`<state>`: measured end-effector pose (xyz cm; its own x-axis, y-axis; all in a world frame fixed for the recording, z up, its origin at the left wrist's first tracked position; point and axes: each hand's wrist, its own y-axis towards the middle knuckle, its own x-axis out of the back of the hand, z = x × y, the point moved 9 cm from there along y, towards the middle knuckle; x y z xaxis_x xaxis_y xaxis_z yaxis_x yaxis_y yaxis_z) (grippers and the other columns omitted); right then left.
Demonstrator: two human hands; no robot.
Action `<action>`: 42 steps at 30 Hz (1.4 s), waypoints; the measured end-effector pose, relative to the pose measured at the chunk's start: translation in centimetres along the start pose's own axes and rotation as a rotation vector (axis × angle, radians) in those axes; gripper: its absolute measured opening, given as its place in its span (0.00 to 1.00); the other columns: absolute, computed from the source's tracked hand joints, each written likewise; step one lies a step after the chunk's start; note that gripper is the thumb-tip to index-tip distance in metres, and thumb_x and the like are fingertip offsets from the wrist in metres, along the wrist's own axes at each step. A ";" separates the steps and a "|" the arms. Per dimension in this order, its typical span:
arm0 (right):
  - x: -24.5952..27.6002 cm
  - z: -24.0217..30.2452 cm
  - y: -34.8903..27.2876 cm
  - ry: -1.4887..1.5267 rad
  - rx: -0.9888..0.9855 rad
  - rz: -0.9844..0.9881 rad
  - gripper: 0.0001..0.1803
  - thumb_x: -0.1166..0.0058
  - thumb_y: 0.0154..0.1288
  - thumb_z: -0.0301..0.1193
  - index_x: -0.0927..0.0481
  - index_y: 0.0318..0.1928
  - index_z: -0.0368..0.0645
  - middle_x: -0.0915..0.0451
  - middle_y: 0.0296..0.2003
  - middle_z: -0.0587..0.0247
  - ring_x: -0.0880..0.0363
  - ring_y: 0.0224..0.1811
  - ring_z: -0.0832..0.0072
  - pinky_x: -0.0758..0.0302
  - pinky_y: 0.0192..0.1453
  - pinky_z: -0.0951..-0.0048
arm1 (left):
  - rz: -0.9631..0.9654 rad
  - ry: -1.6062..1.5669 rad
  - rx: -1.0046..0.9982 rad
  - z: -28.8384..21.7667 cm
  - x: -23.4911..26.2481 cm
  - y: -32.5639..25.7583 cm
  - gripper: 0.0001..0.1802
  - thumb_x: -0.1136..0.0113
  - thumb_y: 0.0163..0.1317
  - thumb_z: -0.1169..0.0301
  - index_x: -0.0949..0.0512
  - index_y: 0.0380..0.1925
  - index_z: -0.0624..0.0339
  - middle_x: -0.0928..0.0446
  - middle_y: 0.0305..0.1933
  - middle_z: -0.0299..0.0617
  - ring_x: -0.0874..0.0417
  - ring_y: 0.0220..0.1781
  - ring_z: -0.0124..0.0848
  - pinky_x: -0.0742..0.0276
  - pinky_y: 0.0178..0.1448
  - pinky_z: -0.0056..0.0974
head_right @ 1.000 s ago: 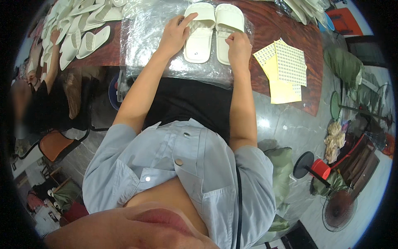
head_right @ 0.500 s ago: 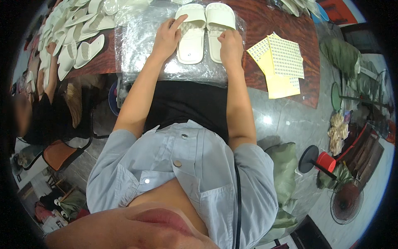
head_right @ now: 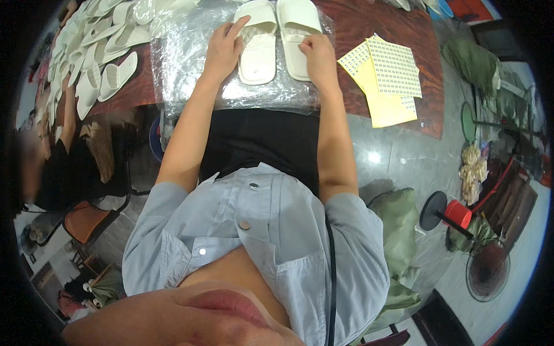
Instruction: Inspecting and trimming loose threads or imperfections from white sandals in a manufacturing facility.
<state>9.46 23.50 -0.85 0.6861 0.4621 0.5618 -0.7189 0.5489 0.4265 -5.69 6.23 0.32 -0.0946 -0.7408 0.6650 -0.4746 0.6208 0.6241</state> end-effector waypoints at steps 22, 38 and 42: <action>1.8 1.0 -2.9 -0.067 -0.023 0.187 0.05 0.39 0.59 0.23 0.21 0.34 0.35 0.26 0.36 0.54 0.26 0.39 0.62 0.29 0.45 0.65 | -0.019 -0.010 0.020 -0.1 -0.1 -0.1 0.30 0.42 0.62 0.76 0.29 0.64 0.35 0.25 0.53 0.53 0.23 0.53 0.52 0.26 0.60 0.51; 2.3 1.0 -3.5 0.003 -0.049 0.140 0.12 0.34 0.54 0.20 0.21 0.39 0.38 0.26 0.39 0.61 0.27 0.36 0.73 0.29 0.40 0.72 | -0.012 0.026 0.023 0.2 -0.3 -0.2 0.31 0.42 0.62 0.76 0.29 0.64 0.34 0.26 0.53 0.50 0.24 0.52 0.51 0.25 0.59 0.51; 2.7 0.1 -3.9 0.109 -0.131 0.186 0.13 0.35 0.54 0.19 0.21 0.40 0.39 0.26 0.41 0.62 0.26 0.39 0.73 0.28 0.44 0.72 | -0.015 0.015 0.018 0.1 -0.3 -0.2 0.31 0.42 0.62 0.75 0.29 0.64 0.34 0.26 0.52 0.50 0.24 0.52 0.51 0.25 0.59 0.51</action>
<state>14.06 22.53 -0.91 0.5568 0.6319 0.5392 -0.8179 0.5302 0.2234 -5.65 6.29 -0.03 -0.0749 -0.7459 0.6618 -0.4915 0.6051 0.6263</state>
